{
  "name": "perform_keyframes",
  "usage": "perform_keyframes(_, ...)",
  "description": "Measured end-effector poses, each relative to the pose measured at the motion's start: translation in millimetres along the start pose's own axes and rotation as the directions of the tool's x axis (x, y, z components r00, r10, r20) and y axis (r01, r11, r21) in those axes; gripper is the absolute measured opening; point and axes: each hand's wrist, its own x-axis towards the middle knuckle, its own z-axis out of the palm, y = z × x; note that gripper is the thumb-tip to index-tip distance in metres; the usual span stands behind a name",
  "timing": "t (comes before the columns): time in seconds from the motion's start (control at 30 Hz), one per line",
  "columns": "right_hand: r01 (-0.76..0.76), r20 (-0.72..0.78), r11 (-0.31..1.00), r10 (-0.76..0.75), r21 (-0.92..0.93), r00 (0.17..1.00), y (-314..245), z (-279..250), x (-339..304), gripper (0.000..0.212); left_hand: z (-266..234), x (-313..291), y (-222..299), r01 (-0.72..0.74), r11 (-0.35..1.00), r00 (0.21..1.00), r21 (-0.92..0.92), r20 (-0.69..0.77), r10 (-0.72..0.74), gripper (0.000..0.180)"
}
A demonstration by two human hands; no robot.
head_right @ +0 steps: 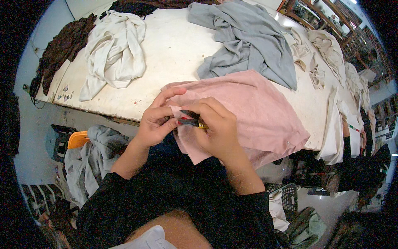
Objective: The person uses small scissors to trim loose threads and cut a fabric label from a pink garment. They repeatedly lift, turn, and inspect the garment while snipping threads at various points.
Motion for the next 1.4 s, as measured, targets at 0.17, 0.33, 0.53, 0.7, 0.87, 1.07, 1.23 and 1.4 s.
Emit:
perform_keyframes(0.17,-0.048,-0.021,0.997,0.047,-0.056,0.999,11,-5,6,0.011,-6,-3,1,-0.056,0.968,0.994,0.243,0.102,0.032,0.017)
perform_keyframes(0.33,-0.32,0.123,0.815,0.299,0.482,0.946,10,-23,0,0.015,-3,-5,2,-0.076,0.943,0.996,0.324,0.074,0.055,0.01)
perform_keyframes(0.53,-0.213,0.407,0.454,-0.389,0.865,0.826,2,-61,0,0.039,-1,-3,-6,-0.343,0.79,0.921,0.509,0.015,0.39,0.021)
perform_keyframes(0.7,-0.195,0.146,0.976,0.181,0.091,0.973,0,-49,-15,0.042,1,-7,-11,-0.398,0.742,0.877,0.54,-0.011,0.48,0.019)
perform_keyframes(0.87,-0.005,0.052,0.984,0.014,-0.177,0.999,-2,-23,-26,0.043,5,-8,-13,-0.416,0.751,0.868,0.513,-0.022,0.496,0.018)
perform_keyframes(1.07,-0.036,0.084,0.994,0.045,-0.106,0.995,-6,-19,-25,0.04,8,-10,-14,-0.411,0.738,0.861,0.535,-0.038,0.508,0.018)
perform_keyframes(1.23,-0.038,0.084,0.996,0.045,-0.08,0.995,-7,-16,-23,0.037,10,-10,-15,-0.413,0.736,0.865,0.536,-0.021,0.501,0.017)
perform_keyframes(1.4,0.102,-0.012,0.976,-0.106,-0.195,0.994,0,-15,-21,0.038,10,-9,-13,-0.39,0.75,0.879,0.534,-0.028,0.477,0.018)
